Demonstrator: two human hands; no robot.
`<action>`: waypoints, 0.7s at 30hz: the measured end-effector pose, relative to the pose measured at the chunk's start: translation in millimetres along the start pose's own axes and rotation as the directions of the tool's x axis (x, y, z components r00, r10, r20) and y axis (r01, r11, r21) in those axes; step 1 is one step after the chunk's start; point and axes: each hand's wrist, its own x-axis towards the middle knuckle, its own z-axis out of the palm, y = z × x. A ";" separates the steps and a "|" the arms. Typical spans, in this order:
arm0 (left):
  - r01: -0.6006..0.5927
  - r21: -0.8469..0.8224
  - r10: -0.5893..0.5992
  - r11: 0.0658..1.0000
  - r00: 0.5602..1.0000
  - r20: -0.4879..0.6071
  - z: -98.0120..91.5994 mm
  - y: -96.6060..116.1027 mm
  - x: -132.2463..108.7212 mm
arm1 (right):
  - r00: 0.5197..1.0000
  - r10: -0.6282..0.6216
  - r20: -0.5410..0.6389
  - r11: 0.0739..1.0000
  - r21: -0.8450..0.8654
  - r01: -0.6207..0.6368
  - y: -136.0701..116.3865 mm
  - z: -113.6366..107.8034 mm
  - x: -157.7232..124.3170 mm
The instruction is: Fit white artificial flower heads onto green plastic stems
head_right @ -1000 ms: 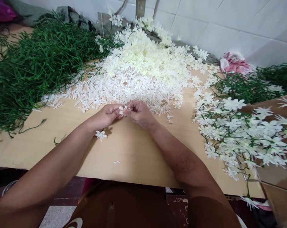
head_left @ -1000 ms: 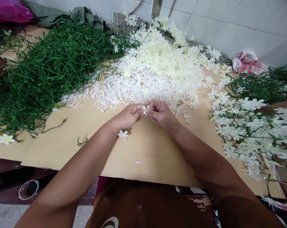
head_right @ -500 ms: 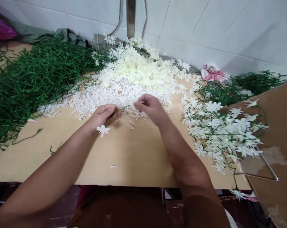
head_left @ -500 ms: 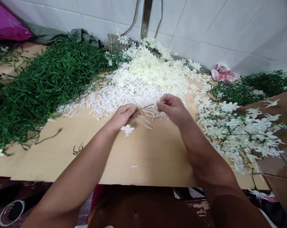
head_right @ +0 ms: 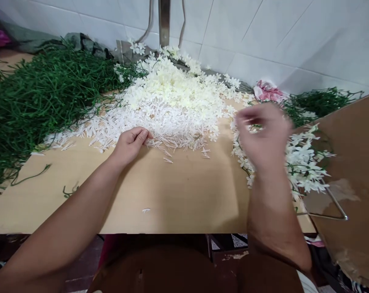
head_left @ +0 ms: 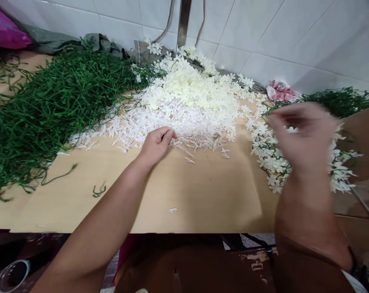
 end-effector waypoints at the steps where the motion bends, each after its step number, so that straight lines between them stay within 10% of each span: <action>1: 0.003 0.001 -0.003 1.000 1.000 -0.021 -0.7 -2.0 0.4 | 0.997 -0.054 0.048 0.998 0.018 0.053 -15.4 24.8 -0.3; 5: 0.017 -0.001 -0.017 1.000 0.998 -0.065 -2.5 -6.9 1.3 | 0.788 -0.095 0.608 0.954 -0.171 0.247 -64.6 102.1 -12.4; 9: 0.009 0.021 -0.008 1.000 0.999 -0.045 -2.8 -7.5 1.0 | 0.653 -0.069 0.755 0.899 -0.237 0.369 -76.2 132.3 -21.7; 12: 0.007 0.041 -0.006 0.999 0.999 -0.035 -4.1 -6.3 0.5 | 0.674 -0.067 0.736 0.924 -0.209 0.320 -65.9 137.6 -13.3; 18: 0.005 0.064 0.001 0.998 0.996 -0.086 -6.2 -3.6 0.7 | 0.872 0.064 0.485 0.997 -0.001 -0.073 -42.9 137.1 32.6; 21: 0.005 0.084 0.002 0.996 0.996 -0.089 -6.3 -4.1 0.9 | 0.875 0.089 0.476 0.962 0.187 -0.200 -42.8 153.0 59.6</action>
